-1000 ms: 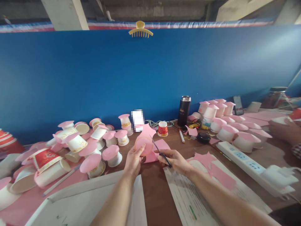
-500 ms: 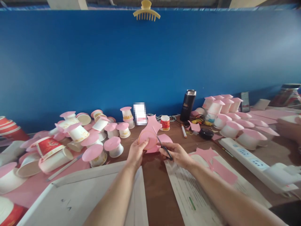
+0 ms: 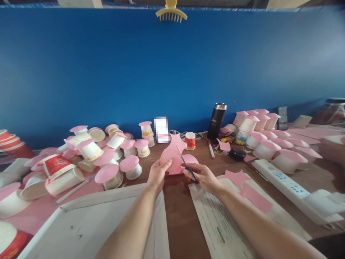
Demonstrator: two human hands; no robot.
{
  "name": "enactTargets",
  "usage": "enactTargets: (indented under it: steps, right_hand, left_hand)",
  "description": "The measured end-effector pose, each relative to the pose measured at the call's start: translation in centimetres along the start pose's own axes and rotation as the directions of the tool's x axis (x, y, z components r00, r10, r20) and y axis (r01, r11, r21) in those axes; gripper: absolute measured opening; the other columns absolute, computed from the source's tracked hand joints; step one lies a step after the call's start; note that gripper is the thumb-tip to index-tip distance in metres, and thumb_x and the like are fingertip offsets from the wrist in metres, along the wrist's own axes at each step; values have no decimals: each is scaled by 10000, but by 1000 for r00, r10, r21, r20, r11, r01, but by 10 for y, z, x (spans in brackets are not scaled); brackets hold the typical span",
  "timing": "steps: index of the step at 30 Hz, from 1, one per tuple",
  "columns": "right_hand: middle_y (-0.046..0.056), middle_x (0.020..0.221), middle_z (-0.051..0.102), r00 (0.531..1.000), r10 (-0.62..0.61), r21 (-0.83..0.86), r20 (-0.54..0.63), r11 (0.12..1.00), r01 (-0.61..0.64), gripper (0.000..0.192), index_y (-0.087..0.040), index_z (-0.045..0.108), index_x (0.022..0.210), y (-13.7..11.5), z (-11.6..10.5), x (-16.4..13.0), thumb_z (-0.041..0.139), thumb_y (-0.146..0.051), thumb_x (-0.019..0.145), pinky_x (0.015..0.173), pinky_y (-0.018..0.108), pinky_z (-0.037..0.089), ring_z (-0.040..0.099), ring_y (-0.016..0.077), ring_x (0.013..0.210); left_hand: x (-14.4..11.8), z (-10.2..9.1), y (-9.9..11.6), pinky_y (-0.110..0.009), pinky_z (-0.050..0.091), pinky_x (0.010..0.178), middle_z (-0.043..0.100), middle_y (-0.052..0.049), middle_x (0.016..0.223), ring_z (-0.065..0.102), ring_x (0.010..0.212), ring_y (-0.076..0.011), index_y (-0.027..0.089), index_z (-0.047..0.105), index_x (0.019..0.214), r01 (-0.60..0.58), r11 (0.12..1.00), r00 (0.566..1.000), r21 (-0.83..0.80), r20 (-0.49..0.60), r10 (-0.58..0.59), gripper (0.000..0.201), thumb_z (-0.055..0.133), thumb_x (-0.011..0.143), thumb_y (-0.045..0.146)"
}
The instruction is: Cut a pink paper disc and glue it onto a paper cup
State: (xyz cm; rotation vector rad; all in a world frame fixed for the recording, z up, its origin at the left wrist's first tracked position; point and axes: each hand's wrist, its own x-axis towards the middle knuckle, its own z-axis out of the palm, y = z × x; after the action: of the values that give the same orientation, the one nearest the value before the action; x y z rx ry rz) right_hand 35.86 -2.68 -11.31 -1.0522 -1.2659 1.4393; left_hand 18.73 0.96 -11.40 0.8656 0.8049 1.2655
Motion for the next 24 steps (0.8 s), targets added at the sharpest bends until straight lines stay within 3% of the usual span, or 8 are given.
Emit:
enactTargets:
  steps: [24]
  right_hand:
    - [-20,645,450,1000,-19,-62,-3,998,19,645,-96,695,1101,-7,2,-3,774,-541,642,536,244,309,365,87,593]
  left_hand:
    - [4,-4,-7,-289,513,661,739,-86,798,690,719,-213,117,717,933,3,1000,1000,-1,8,-3,409,820,621,362]
